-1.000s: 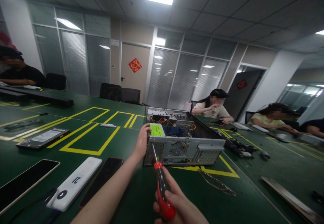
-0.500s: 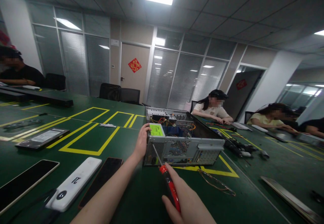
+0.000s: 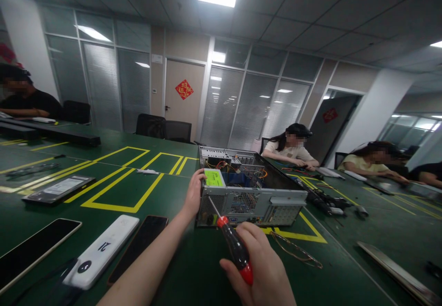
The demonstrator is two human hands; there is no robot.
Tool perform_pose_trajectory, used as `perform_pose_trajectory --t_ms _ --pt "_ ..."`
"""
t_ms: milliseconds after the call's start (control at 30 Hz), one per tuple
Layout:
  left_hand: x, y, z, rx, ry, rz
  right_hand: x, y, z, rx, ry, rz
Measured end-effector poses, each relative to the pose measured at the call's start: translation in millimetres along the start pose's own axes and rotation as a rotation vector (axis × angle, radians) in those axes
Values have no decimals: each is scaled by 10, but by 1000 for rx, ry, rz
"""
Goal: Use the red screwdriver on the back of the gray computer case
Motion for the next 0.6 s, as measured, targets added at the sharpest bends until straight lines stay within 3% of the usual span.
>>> perform_pose_trajectory --t_ms 100,167,367,600 --pt "24 2 5 -5 2 1 -24 -24 -46 141 7 188" --pt "37 4 6 -10 1 4 -32 -20 -86 162 -40 250" --pt "29 6 3 -15 6 8 29 47 -116 45 -108 71" --pt "12 3 12 -21 -7 0 135 9 -1 35 10 102"
Point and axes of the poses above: each hand's wrist, its own y-axis towards the middle knuckle, its own z-axis out of the palm, x = y × z, the point moved 1 cm from there along y, towards the middle knuckle, and after that the axes turned 5 degrees about x, right-handed, at the moved point
